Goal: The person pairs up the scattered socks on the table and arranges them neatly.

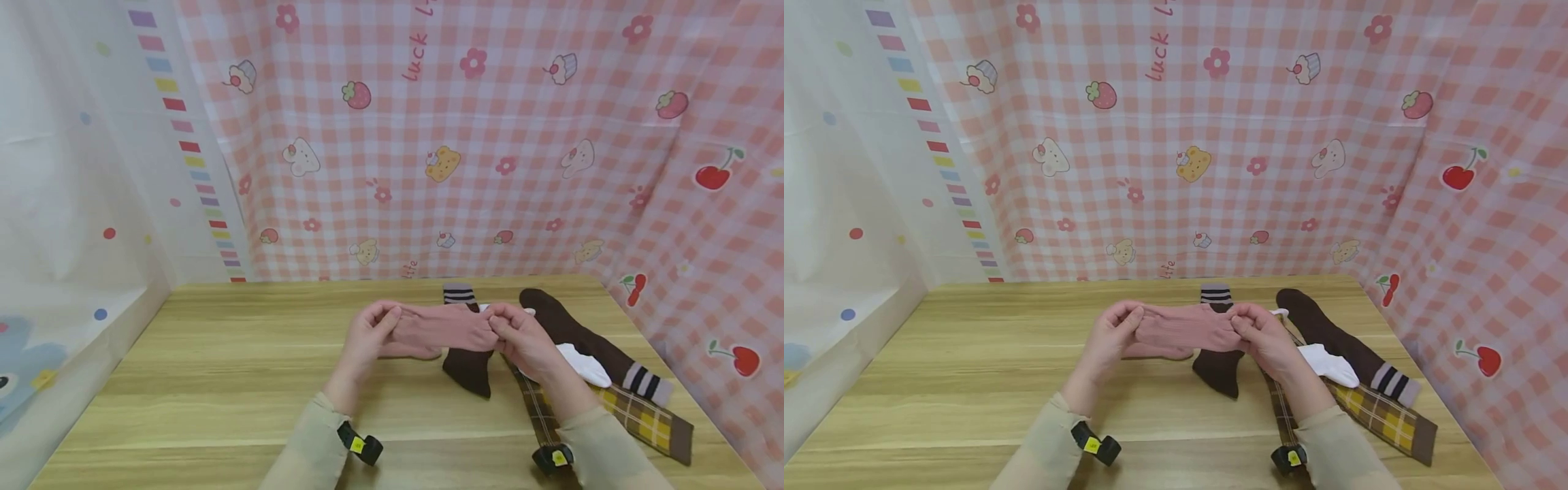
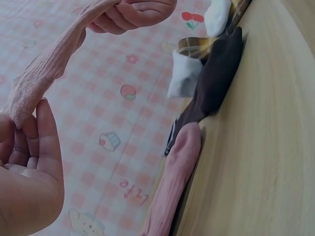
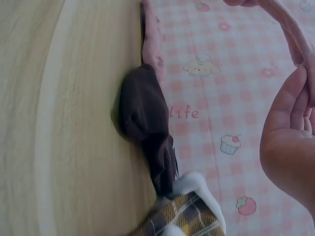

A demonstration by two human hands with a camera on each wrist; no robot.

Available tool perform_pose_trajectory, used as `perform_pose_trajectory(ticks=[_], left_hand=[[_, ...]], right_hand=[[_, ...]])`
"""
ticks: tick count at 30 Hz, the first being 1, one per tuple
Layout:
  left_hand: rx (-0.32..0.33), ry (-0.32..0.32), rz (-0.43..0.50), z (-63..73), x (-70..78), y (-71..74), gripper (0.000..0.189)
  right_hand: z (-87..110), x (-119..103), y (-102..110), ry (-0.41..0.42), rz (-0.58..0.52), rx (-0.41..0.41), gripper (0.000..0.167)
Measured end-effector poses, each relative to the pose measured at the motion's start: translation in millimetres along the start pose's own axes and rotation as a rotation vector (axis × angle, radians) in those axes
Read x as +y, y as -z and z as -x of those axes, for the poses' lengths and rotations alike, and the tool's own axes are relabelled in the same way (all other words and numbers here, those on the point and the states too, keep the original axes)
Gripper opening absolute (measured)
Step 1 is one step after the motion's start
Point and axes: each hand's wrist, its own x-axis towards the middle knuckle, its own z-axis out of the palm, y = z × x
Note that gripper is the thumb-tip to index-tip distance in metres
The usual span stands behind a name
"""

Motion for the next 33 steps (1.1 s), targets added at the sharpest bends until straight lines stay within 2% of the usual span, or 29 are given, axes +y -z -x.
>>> perform_pose_trajectory(ticks=[11, 21, 27, 33], left_hand=[[0.04, -0.029, 0.019, -0.4, 3.5, 21.0, 0.012], [0.056, -0.003, 0.048, -0.7, 4.3, 33.9, 0.017], [0.082, 0.007, 0.005, -1.1, 3.8, 40.5, 0.012], [0.101, 0.037, -0.079, -2.2, -1.3, 48.6, 0.007]], right_hand=[[-19.0, 12, -12, -0.01, -0.016, 0.022, 0.02], [-31.2, 18, -19, -0.105, 0.048, 0.112, 0.011], [-40.5, 22, -21, -0.178, 0.1, 0.156, 0.014], [-47.7, 28, -21, -0.284, 0.214, 0.163, 0.01]])
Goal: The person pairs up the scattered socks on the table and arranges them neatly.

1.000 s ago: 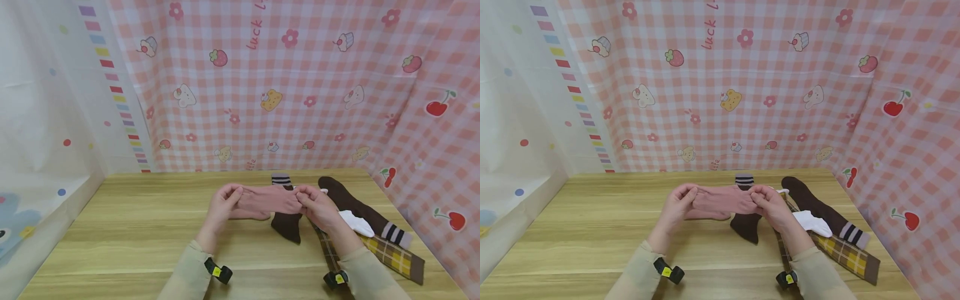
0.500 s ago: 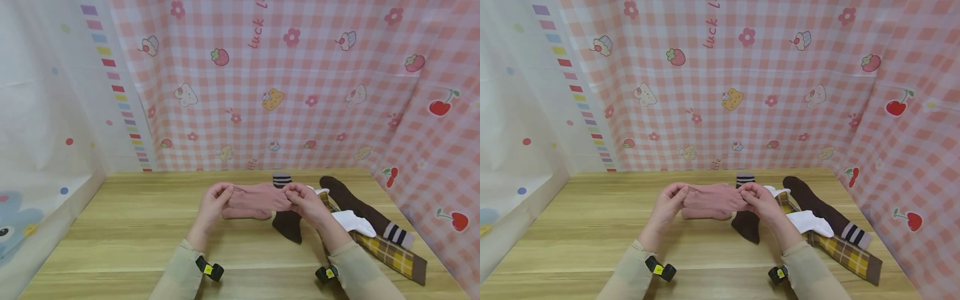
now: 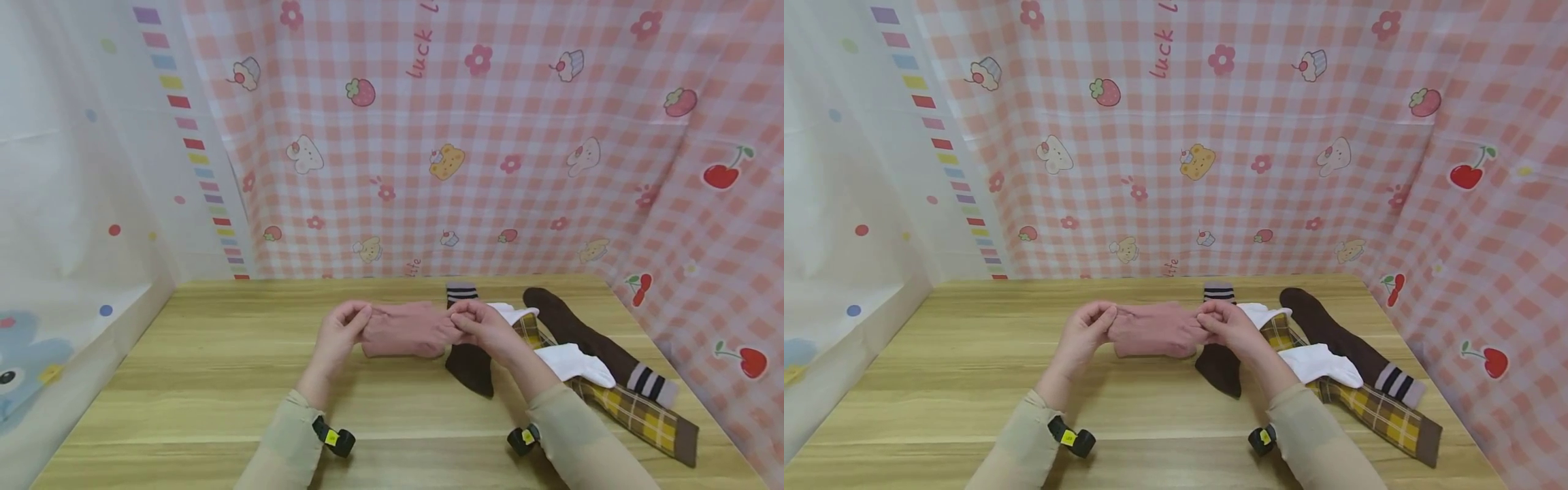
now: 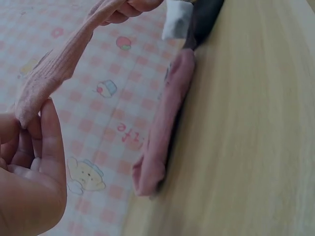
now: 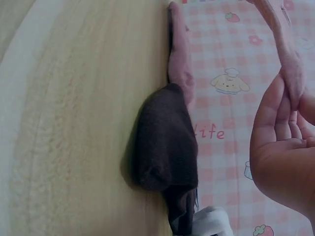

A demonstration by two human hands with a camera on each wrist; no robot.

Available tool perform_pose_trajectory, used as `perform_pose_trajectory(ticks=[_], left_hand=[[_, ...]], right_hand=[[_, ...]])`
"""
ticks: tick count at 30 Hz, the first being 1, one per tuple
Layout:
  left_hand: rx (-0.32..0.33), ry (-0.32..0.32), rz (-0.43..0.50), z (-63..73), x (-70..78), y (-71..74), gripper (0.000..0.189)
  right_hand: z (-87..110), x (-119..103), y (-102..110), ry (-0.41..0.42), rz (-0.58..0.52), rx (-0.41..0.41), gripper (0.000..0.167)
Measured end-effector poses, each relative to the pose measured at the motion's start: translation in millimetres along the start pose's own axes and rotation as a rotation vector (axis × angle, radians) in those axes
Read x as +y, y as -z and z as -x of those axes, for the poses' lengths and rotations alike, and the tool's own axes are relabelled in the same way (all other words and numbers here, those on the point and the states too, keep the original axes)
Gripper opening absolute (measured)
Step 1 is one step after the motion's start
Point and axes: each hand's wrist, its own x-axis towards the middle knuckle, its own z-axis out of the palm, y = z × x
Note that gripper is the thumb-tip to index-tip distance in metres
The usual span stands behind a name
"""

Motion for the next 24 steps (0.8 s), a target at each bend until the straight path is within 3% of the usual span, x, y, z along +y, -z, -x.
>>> perform_pose_trajectory(ticks=[9, 14, 20, 24], left_hand=[[0.041, -0.018, -0.218, -5.4, -12.9, 7.3, 0.018], [0.067, -0.055, -0.418, -9.6, -18.4, 11.4, 0.013], [0.051, -0.087, -0.632, -14.9, -22.2, 15.1, 0.01], [0.037, -0.076, -0.719, -18.0, -24.5, 16.8, 0.01]], right_hand=[[-13.3, 12, -4, -0.039, 0.158, 0.013, 0.017], [-20.7, 16, -7, -0.074, 0.275, 0.041, 0.015], [-26.2, 18, -10, -0.091, 0.385, 0.069, 0.012], [-27.7, 19, -13, -0.104, 0.448, 0.075, 0.01]])
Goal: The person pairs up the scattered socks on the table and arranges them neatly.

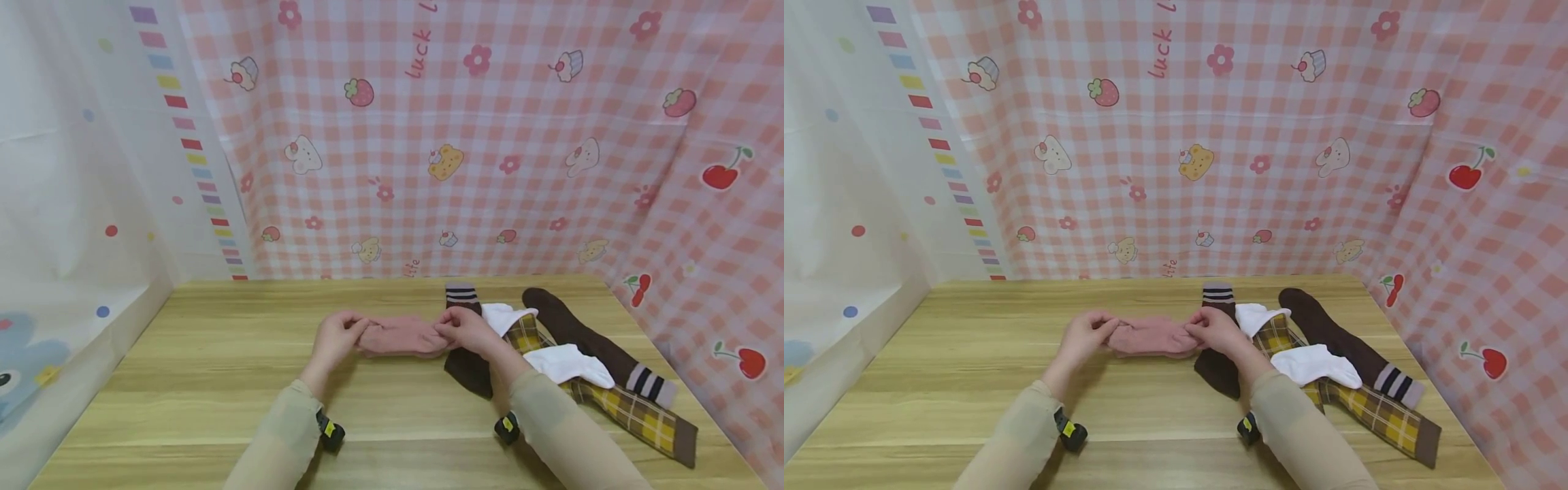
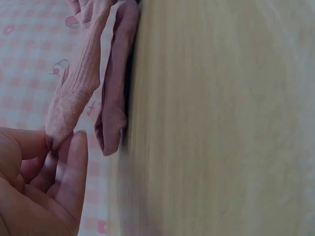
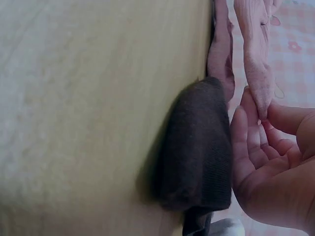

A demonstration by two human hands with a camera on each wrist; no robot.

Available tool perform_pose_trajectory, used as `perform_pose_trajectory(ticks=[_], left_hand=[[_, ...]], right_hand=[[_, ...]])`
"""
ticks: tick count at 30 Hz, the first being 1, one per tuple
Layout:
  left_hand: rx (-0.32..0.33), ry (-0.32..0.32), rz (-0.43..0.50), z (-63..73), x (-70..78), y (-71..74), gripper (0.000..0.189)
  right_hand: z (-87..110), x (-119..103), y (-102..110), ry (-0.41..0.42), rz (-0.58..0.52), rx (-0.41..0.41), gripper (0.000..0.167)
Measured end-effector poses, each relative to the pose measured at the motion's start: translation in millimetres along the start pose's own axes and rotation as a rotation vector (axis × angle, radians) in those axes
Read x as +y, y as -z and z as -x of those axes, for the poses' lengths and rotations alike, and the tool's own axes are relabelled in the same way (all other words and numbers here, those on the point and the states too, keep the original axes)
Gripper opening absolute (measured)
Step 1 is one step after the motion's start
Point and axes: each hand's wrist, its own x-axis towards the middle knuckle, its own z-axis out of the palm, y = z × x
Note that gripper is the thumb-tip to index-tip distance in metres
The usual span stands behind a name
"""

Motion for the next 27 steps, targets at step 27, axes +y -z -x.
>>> perform_pose_trajectory(ticks=[27], left_hand=[[-0.096, 0.055, -0.236, -8.3, 2.3, -3.5, 0.014]], right_hand=[[-4.2, 1.9, -7.1, -0.077, 0.192, 0.055, 0.008]])
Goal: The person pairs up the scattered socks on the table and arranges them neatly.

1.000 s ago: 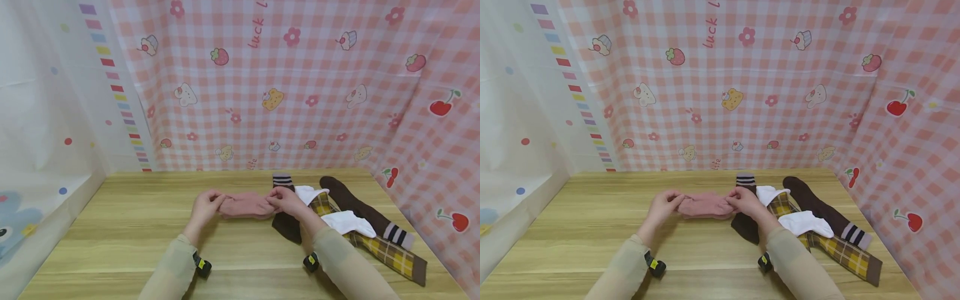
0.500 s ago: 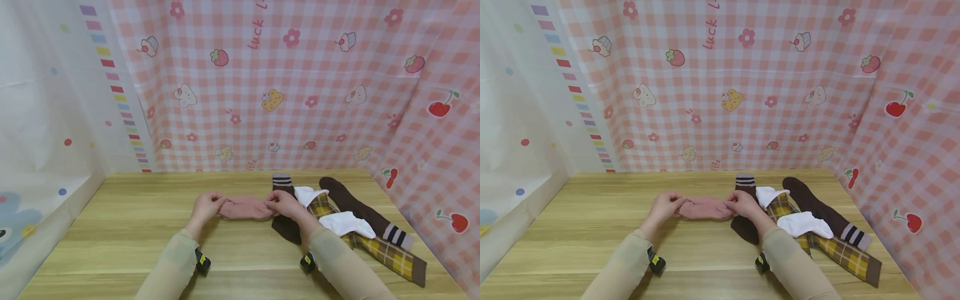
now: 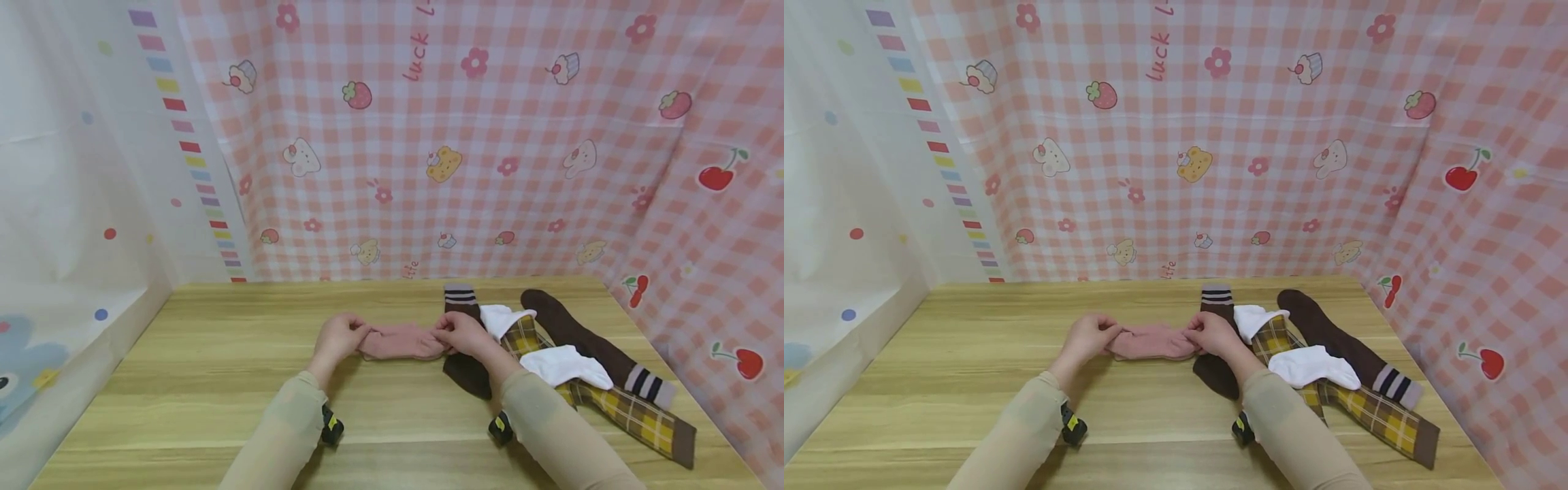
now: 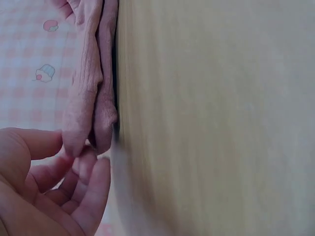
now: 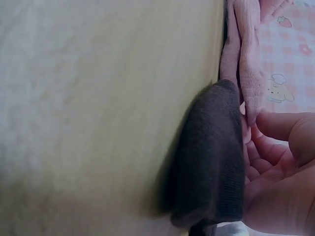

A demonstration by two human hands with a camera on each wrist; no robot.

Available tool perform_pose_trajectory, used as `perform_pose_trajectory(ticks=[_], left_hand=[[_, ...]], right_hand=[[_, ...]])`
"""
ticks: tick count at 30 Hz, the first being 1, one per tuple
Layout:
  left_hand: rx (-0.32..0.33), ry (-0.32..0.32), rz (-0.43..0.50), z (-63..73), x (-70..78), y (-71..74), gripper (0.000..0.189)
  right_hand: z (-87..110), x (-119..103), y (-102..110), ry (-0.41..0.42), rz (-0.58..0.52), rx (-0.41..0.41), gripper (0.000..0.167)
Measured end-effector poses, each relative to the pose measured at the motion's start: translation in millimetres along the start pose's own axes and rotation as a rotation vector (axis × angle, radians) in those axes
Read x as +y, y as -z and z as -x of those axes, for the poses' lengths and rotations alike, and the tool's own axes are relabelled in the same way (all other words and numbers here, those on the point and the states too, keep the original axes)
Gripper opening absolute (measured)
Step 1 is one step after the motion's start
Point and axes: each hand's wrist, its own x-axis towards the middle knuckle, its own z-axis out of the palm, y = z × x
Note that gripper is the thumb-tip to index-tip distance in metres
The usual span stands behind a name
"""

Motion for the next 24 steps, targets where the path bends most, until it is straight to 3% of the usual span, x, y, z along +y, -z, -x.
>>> perform_pose_trajectory(ticks=[4, 6, 10, 15, 20, 24], left_hand=[[-0.005, -0.002, -0.069, 5.4, 4.0, 4.4, 0.018], [0.001, -0.046, -0.126, 10.0, 8.2, 8.0, 0.022], [0.038, -0.24, -0.241, 20.3, 15.0, 12.6, 0.024], [0.019, -0.473, -0.278, 31.1, 19.9, 9.9, 0.018], [-0.056, -0.602, -0.343, 37.6, 22.3, 5.8, 0.02], [-0.113, -0.636, -0.383, 41.4, 22.7, 4.3, 0.029]], right_hand=[[5.2, -3, 6, 0.064, 0.186, 0.056, 0.01], [8.9, -6, 10, 0.119, 0.289, 0.091, 0.01], [17.0, -11, 15, 0.274, 0.398, 0.106, 0.015], [26.6, -16, 11, 0.469, 0.47, 0.082, 0.019], [34.3, -19, 3, 0.61, 0.554, 0.07, 0.018], [37.2, -18, -2, 0.722, 0.616, 0.047, 0.017]])
